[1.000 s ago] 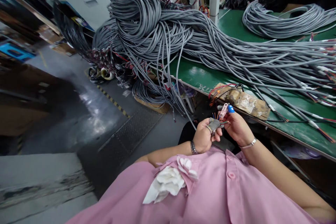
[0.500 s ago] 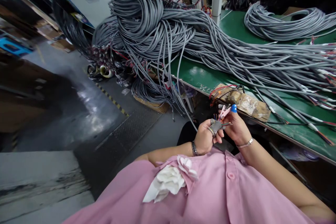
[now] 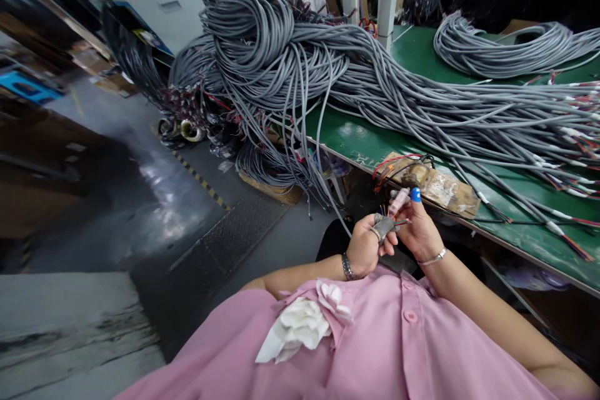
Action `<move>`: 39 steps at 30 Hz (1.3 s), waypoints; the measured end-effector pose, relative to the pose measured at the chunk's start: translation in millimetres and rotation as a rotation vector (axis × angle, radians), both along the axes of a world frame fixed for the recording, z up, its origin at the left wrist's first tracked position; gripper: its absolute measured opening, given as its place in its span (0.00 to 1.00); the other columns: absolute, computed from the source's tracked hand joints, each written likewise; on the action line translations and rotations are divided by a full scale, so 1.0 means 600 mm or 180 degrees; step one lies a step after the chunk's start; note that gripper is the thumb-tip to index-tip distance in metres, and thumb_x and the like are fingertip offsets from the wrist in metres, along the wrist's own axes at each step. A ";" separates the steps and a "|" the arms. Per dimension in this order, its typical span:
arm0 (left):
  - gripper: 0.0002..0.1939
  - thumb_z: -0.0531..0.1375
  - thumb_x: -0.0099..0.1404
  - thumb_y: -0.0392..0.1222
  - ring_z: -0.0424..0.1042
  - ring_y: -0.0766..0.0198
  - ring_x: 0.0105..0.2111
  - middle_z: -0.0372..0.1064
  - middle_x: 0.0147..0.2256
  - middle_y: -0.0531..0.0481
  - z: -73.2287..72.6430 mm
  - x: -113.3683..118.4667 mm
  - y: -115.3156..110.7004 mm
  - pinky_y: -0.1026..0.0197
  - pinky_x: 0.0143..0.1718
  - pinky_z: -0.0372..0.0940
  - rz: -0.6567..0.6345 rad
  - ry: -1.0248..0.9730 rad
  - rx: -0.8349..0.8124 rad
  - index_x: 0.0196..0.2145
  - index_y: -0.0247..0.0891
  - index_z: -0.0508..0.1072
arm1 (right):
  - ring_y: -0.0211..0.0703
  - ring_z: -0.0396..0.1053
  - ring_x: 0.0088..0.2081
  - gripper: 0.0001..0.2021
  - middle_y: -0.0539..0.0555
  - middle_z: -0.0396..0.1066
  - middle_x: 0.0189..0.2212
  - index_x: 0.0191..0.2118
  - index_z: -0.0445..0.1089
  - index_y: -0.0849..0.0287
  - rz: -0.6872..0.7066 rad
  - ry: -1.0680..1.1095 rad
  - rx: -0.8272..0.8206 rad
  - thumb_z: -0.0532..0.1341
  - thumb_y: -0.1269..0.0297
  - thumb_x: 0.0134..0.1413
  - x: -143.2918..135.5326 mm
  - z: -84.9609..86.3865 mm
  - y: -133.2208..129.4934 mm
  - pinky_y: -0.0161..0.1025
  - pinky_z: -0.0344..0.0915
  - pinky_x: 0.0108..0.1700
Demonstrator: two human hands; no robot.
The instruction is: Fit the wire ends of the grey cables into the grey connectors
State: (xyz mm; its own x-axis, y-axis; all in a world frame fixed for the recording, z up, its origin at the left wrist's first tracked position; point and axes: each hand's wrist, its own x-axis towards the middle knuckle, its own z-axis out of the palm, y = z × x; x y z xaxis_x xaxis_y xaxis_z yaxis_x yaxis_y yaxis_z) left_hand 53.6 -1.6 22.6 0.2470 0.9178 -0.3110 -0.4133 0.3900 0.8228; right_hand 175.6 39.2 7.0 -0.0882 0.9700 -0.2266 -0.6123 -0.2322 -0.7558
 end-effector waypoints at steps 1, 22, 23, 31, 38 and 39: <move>0.15 0.61 0.57 0.51 0.63 0.73 0.13 0.68 0.20 0.53 0.001 -0.001 -0.001 0.70 0.12 0.45 0.0010 -0.0007 0.0001 0.29 0.35 0.65 | 0.40 0.68 0.25 0.23 0.51 0.71 0.27 0.31 0.69 0.54 -0.0068 0.0123 -0.0105 0.57 0.37 0.48 0.001 -0.001 -0.001 0.38 0.68 0.28; 0.16 0.59 0.59 0.53 0.65 0.73 0.14 0.69 0.21 0.54 -0.004 -0.008 -0.001 0.70 0.13 0.50 0.0069 0.0600 0.0433 0.27 0.36 0.65 | 0.39 0.67 0.25 0.24 0.54 0.73 0.29 0.31 0.72 0.58 -0.0117 -0.0130 -0.0224 0.60 0.39 0.47 0.003 0.007 -0.001 0.39 0.65 0.28; 0.16 0.59 0.59 0.53 0.65 0.73 0.14 0.69 0.21 0.54 -0.003 -0.007 -0.001 0.70 0.13 0.50 0.0058 0.0588 0.0437 0.28 0.36 0.65 | 0.39 0.67 0.24 0.24 0.54 0.73 0.28 0.31 0.72 0.58 -0.0048 -0.0086 -0.0264 0.60 0.38 0.46 0.003 0.007 0.000 0.39 0.66 0.29; 0.17 0.59 0.58 0.54 0.64 0.73 0.13 0.68 0.21 0.54 -0.004 -0.004 0.003 0.70 0.13 0.50 0.0047 0.0614 0.0332 0.26 0.36 0.64 | 0.39 0.67 0.22 0.22 0.51 0.72 0.25 0.28 0.71 0.56 -0.0180 0.0038 -0.0156 0.63 0.39 0.43 -0.002 0.004 0.013 0.39 0.67 0.28; 0.16 0.59 0.59 0.53 0.64 0.73 0.13 0.69 0.21 0.54 -0.012 -0.007 0.003 0.70 0.12 0.49 0.0032 0.0609 0.0319 0.27 0.36 0.64 | 0.39 0.67 0.23 0.24 0.51 0.73 0.27 0.30 0.70 0.55 -0.0125 0.0302 -0.0320 0.60 0.37 0.44 -0.004 0.000 0.006 0.38 0.67 0.28; 0.16 0.59 0.59 0.53 0.64 0.73 0.13 0.69 0.21 0.54 -0.012 -0.008 0.002 0.70 0.12 0.49 0.0037 0.0615 0.0296 0.27 0.36 0.64 | 0.39 0.67 0.25 0.24 0.51 0.73 0.28 0.30 0.70 0.55 -0.0109 0.0333 -0.0329 0.59 0.36 0.44 -0.002 -0.002 0.004 0.39 0.67 0.29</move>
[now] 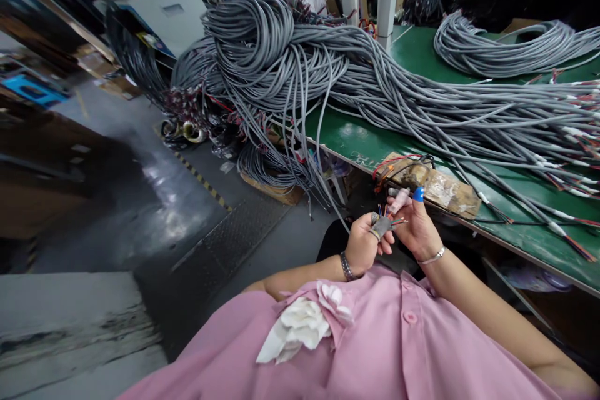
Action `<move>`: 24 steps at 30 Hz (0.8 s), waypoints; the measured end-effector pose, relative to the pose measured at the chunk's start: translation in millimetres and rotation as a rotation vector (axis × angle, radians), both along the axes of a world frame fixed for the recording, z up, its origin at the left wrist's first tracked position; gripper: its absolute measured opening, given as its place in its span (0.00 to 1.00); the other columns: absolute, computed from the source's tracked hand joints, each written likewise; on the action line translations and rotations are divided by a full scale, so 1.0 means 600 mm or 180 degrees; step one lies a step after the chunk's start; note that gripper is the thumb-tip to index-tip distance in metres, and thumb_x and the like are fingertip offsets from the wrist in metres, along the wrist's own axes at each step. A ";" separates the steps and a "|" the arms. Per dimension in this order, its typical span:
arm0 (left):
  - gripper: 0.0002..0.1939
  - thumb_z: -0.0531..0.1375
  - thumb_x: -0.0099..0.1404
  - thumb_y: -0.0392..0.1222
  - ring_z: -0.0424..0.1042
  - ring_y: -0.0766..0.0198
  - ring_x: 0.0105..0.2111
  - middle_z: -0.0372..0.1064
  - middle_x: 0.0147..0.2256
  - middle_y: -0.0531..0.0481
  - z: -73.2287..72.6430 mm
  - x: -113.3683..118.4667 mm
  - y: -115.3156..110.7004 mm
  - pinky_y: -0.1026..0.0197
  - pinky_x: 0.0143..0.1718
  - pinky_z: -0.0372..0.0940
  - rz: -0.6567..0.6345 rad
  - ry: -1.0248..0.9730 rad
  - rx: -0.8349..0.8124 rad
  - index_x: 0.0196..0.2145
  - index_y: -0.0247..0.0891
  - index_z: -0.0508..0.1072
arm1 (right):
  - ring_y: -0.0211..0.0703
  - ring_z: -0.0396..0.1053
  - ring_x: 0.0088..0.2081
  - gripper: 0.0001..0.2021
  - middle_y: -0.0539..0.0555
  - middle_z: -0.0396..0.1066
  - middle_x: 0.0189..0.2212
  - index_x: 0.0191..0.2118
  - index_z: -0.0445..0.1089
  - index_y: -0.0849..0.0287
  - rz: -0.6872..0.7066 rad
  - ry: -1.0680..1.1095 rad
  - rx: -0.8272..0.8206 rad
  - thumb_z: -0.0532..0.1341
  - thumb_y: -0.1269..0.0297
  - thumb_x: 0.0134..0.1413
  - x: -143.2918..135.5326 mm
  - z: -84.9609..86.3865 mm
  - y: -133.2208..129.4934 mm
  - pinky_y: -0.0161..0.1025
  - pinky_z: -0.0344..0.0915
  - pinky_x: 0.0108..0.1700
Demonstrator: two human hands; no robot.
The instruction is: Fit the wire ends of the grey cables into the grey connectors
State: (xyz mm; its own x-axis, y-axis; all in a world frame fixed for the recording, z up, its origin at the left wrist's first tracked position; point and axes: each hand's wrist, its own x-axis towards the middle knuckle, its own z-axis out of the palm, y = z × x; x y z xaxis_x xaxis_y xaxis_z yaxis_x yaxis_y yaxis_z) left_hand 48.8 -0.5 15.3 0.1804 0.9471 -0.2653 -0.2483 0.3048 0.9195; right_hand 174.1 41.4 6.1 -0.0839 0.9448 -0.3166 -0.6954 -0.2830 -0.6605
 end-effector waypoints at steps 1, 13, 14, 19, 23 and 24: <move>0.17 0.59 0.58 0.54 0.64 0.73 0.13 0.69 0.21 0.54 0.001 -0.002 -0.001 0.70 0.12 0.49 0.0009 0.0005 -0.0031 0.27 0.36 0.64 | 0.40 0.68 0.26 0.25 0.52 0.73 0.29 0.31 0.70 0.55 0.0018 0.0016 0.0010 0.58 0.35 0.45 0.003 -0.001 -0.002 0.39 0.68 0.30; 0.18 0.60 0.59 0.54 0.67 0.71 0.17 0.69 0.21 0.51 0.004 -0.044 -0.023 0.69 0.19 0.59 -0.0432 0.0429 0.0185 0.26 0.35 0.68 | 0.39 0.69 0.30 0.16 0.55 0.73 0.30 0.35 0.74 0.60 0.1791 -0.1108 0.0247 0.64 0.51 0.50 0.068 0.017 -0.035 0.36 0.66 0.33; 0.18 0.60 0.59 0.54 0.67 0.71 0.18 0.69 0.22 0.50 0.002 -0.044 -0.024 0.69 0.20 0.59 -0.0489 0.0454 0.0226 0.26 0.35 0.69 | 0.38 0.69 0.30 0.14 0.54 0.73 0.30 0.35 0.74 0.61 0.1797 -0.1302 0.0352 0.66 0.54 0.49 0.067 0.020 -0.037 0.35 0.65 0.32; 0.15 0.60 0.59 0.50 0.70 0.68 0.21 0.71 0.24 0.48 -0.011 -0.039 -0.024 0.66 0.24 0.65 -0.1057 0.0471 0.0278 0.27 0.34 0.70 | 0.35 0.64 0.24 0.11 0.49 0.70 0.23 0.29 0.72 0.61 0.1748 -0.2016 0.0920 0.66 0.57 0.48 0.058 0.037 -0.045 0.33 0.61 0.29; 0.12 0.62 0.56 0.46 0.71 0.65 0.21 0.71 0.22 0.47 -0.013 -0.034 -0.017 0.65 0.24 0.66 -0.1771 0.0537 -0.0069 0.27 0.33 0.70 | 0.36 0.61 0.24 0.07 0.48 0.67 0.22 0.25 0.72 0.59 0.1681 -0.2974 0.1908 0.66 0.62 0.48 0.054 0.053 -0.055 0.34 0.58 0.27; 0.11 0.62 0.56 0.45 0.71 0.65 0.20 0.71 0.21 0.47 -0.013 -0.033 -0.015 0.64 0.23 0.66 -0.1843 0.0552 -0.0160 0.27 0.33 0.69 | 0.36 0.61 0.25 0.06 0.49 0.67 0.22 0.25 0.72 0.58 0.1612 -0.3174 0.2146 0.66 0.63 0.48 0.054 0.057 -0.057 0.34 0.59 0.28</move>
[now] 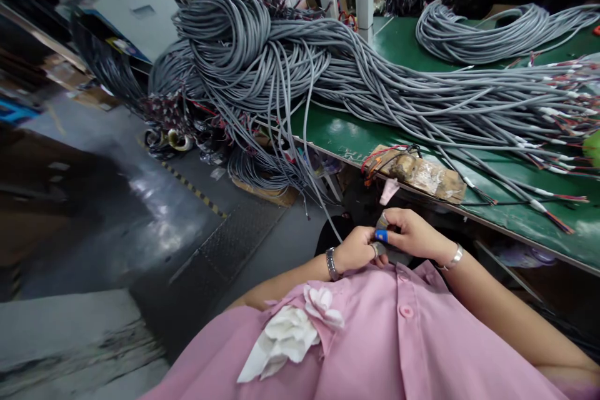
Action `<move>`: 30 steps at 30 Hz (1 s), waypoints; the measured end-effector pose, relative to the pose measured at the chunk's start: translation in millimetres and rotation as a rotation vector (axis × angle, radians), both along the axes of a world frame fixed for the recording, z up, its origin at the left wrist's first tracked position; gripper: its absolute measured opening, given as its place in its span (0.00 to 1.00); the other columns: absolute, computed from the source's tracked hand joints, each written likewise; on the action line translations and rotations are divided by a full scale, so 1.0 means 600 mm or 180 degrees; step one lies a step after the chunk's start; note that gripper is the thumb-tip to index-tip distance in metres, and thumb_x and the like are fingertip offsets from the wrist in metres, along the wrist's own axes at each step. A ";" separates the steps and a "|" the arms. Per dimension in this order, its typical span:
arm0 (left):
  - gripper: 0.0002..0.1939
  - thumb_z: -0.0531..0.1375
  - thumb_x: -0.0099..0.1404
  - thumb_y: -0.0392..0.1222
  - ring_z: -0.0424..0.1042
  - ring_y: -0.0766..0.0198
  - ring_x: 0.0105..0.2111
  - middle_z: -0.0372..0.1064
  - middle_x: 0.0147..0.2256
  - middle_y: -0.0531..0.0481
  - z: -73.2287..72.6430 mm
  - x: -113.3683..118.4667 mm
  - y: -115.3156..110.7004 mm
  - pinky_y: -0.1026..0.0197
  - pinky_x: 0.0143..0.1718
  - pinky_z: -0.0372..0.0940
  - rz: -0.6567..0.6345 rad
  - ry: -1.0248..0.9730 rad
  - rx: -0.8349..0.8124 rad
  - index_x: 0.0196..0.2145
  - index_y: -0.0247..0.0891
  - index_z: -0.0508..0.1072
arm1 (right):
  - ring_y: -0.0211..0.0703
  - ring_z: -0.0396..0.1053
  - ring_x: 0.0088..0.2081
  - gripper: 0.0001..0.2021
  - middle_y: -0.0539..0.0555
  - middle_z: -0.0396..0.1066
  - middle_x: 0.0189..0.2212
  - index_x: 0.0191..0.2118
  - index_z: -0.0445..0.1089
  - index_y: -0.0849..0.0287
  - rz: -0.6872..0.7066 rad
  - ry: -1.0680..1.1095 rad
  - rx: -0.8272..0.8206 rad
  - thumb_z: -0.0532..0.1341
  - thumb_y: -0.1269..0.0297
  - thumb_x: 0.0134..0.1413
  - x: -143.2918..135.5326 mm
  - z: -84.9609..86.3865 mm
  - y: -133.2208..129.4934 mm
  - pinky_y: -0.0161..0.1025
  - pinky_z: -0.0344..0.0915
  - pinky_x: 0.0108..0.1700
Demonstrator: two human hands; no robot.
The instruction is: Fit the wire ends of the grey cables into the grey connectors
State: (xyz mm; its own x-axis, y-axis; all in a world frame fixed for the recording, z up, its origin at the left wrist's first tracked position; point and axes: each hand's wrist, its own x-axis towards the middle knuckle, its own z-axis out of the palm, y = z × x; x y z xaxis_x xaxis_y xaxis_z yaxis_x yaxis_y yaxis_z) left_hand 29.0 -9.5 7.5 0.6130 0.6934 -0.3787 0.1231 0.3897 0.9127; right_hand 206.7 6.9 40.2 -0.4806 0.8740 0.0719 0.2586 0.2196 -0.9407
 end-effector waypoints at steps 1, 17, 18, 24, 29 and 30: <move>0.11 0.62 0.56 0.45 0.71 0.65 0.20 0.71 0.21 0.48 0.001 0.000 0.002 0.65 0.23 0.66 -0.0011 0.0028 -0.0067 0.28 0.33 0.69 | 0.37 0.62 0.26 0.05 0.50 0.68 0.23 0.25 0.72 0.58 0.0007 -0.0084 0.0198 0.65 0.64 0.49 0.001 0.003 -0.003 0.35 0.59 0.29; 0.21 0.61 0.57 0.56 0.72 0.63 0.21 0.73 0.25 0.45 -0.004 0.015 0.007 0.61 0.26 0.67 0.0941 -0.0469 -0.0007 0.31 0.31 0.72 | 0.39 0.66 0.29 0.11 0.50 0.70 0.28 0.33 0.69 0.58 -0.1382 0.1129 -0.0919 0.64 0.55 0.50 -0.006 -0.055 -0.052 0.38 0.64 0.35; 0.20 0.61 0.57 0.55 0.72 0.63 0.22 0.73 0.25 0.44 -0.001 0.011 0.008 0.61 0.27 0.67 0.0749 -0.0447 0.0050 0.31 0.31 0.73 | 0.38 0.65 0.28 0.11 0.50 0.70 0.26 0.32 0.69 0.59 -0.1253 0.1153 -0.1015 0.64 0.55 0.51 -0.006 -0.048 -0.049 0.38 0.63 0.33; 0.19 0.64 0.54 0.53 0.72 0.64 0.27 0.74 0.26 0.44 0.005 -0.012 0.002 0.63 0.33 0.66 0.0042 -0.0192 0.0619 0.25 0.31 0.74 | 0.36 0.63 0.21 0.12 0.48 0.69 0.20 0.29 0.67 0.59 -0.0568 0.0982 -0.1430 0.66 0.56 0.48 -0.014 -0.027 -0.031 0.35 0.59 0.26; 0.22 0.61 0.57 0.56 0.70 0.65 0.20 0.72 0.22 0.46 0.002 -0.012 -0.009 0.63 0.26 0.65 0.0718 -0.0370 0.0184 0.27 0.30 0.73 | 0.35 0.62 0.22 0.12 0.48 0.69 0.20 0.28 0.69 0.59 -0.0863 0.0998 -0.1445 0.66 0.55 0.48 -0.023 -0.034 -0.021 0.34 0.57 0.26; 0.22 0.61 0.57 0.56 0.70 0.65 0.20 0.72 0.22 0.46 0.001 -0.011 -0.010 0.63 0.25 0.65 0.0815 -0.0425 0.0136 0.27 0.30 0.73 | 0.34 0.62 0.23 0.12 0.48 0.69 0.21 0.28 0.69 0.59 -0.0913 0.1021 -0.1483 0.66 0.55 0.48 -0.023 -0.035 -0.021 0.34 0.57 0.27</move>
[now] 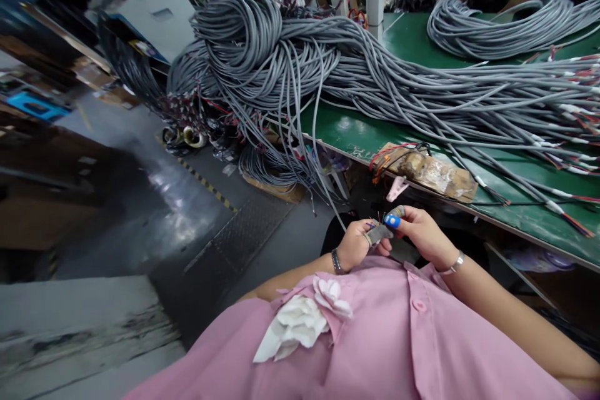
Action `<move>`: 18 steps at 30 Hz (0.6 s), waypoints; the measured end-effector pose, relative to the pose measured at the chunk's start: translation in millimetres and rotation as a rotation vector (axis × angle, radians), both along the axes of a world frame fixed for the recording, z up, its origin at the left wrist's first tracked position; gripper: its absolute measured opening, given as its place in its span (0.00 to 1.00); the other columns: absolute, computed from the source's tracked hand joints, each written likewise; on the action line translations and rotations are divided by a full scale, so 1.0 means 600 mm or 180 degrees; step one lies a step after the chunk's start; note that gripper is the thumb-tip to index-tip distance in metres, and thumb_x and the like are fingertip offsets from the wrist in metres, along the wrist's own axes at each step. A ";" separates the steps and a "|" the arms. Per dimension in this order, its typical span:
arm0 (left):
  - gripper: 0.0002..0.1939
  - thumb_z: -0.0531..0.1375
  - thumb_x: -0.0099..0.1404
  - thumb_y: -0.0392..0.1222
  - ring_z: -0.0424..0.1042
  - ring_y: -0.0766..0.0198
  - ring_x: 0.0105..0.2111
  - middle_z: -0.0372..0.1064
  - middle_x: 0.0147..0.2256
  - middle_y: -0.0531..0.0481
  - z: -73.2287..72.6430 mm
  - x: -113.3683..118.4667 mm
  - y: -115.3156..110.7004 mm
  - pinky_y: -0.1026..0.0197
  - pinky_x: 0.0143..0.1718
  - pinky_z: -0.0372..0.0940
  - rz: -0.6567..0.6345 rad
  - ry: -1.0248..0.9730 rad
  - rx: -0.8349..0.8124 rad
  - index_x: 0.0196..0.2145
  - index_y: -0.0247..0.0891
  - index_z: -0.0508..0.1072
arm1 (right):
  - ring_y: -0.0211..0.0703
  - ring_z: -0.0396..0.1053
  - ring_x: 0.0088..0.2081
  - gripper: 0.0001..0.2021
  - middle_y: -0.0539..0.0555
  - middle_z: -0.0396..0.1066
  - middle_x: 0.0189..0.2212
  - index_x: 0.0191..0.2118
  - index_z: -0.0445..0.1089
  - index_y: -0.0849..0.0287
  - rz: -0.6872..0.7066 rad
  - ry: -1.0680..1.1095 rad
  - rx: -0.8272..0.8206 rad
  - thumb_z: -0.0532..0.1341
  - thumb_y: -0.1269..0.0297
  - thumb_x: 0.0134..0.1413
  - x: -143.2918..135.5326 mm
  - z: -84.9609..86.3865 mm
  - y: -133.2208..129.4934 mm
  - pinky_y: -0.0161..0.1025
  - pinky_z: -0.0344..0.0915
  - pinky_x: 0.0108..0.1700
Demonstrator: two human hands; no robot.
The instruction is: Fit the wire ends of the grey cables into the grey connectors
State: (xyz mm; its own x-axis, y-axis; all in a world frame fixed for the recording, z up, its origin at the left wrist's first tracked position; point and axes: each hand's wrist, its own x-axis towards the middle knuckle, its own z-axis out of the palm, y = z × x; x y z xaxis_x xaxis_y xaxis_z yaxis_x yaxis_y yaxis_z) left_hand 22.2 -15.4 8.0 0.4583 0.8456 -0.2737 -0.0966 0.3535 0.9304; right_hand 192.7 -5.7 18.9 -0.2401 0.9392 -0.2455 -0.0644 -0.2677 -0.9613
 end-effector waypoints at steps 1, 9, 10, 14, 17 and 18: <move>0.21 0.61 0.57 0.56 0.70 0.65 0.19 0.72 0.22 0.46 -0.001 0.001 0.000 0.63 0.25 0.65 0.0075 -0.0058 -0.0040 0.28 0.30 0.73 | 0.34 0.61 0.23 0.12 0.48 0.69 0.21 0.28 0.69 0.60 -0.0053 0.0003 -0.0040 0.66 0.56 0.47 0.000 -0.001 0.000 0.34 0.57 0.27; 0.20 0.62 0.56 0.55 0.70 0.65 0.18 0.71 0.22 0.47 -0.014 0.003 0.005 0.64 0.21 0.64 0.0552 -0.0304 -0.0194 0.29 0.30 0.72 | 0.34 0.59 0.24 0.13 0.48 0.67 0.22 0.29 0.69 0.60 -0.0293 0.0080 -0.0134 0.67 0.55 0.47 -0.004 -0.016 -0.004 0.35 0.56 0.28; 0.20 0.62 0.56 0.54 0.70 0.65 0.18 0.71 0.22 0.47 -0.016 0.003 0.005 0.64 0.21 0.64 0.0608 -0.0325 -0.0184 0.30 0.30 0.72 | 0.34 0.58 0.23 0.13 0.47 0.66 0.21 0.29 0.69 0.60 -0.0308 0.0097 -0.0141 0.67 0.55 0.46 -0.005 -0.017 -0.003 0.35 0.56 0.28; 0.19 0.62 0.57 0.53 0.69 0.65 0.17 0.71 0.22 0.48 -0.020 0.002 0.009 0.63 0.20 0.65 0.0795 -0.0366 -0.0138 0.30 0.31 0.71 | 0.33 0.57 0.23 0.13 0.46 0.64 0.20 0.28 0.68 0.59 -0.0346 0.0119 -0.0150 0.68 0.56 0.46 -0.007 -0.018 0.002 0.34 0.55 0.27; 0.18 0.62 0.57 0.53 0.69 0.65 0.17 0.71 0.22 0.48 -0.020 0.002 0.012 0.64 0.20 0.65 0.0874 -0.0325 -0.0102 0.29 0.32 0.70 | 0.33 0.58 0.24 0.13 0.46 0.64 0.21 0.28 0.69 0.59 -0.0313 0.0102 -0.0121 0.68 0.55 0.46 -0.010 -0.014 0.006 0.34 0.55 0.27; 0.17 0.62 0.57 0.53 0.69 0.65 0.17 0.71 0.22 0.48 -0.020 0.002 0.013 0.64 0.20 0.64 0.0896 -0.0313 -0.0079 0.29 0.32 0.70 | 0.34 0.58 0.24 0.13 0.47 0.64 0.21 0.28 0.69 0.59 -0.0294 0.0095 -0.0107 0.68 0.55 0.46 -0.012 -0.012 0.007 0.34 0.55 0.27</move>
State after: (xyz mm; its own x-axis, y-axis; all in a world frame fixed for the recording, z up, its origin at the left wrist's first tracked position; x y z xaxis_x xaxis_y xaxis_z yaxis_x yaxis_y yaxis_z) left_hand 23.4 -7.4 -3.8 0.2322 0.9368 -0.2617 -0.2833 0.3225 0.9032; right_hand 185.8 -1.6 11.7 -0.1606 0.9490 -0.2713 -0.1188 -0.2915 -0.9492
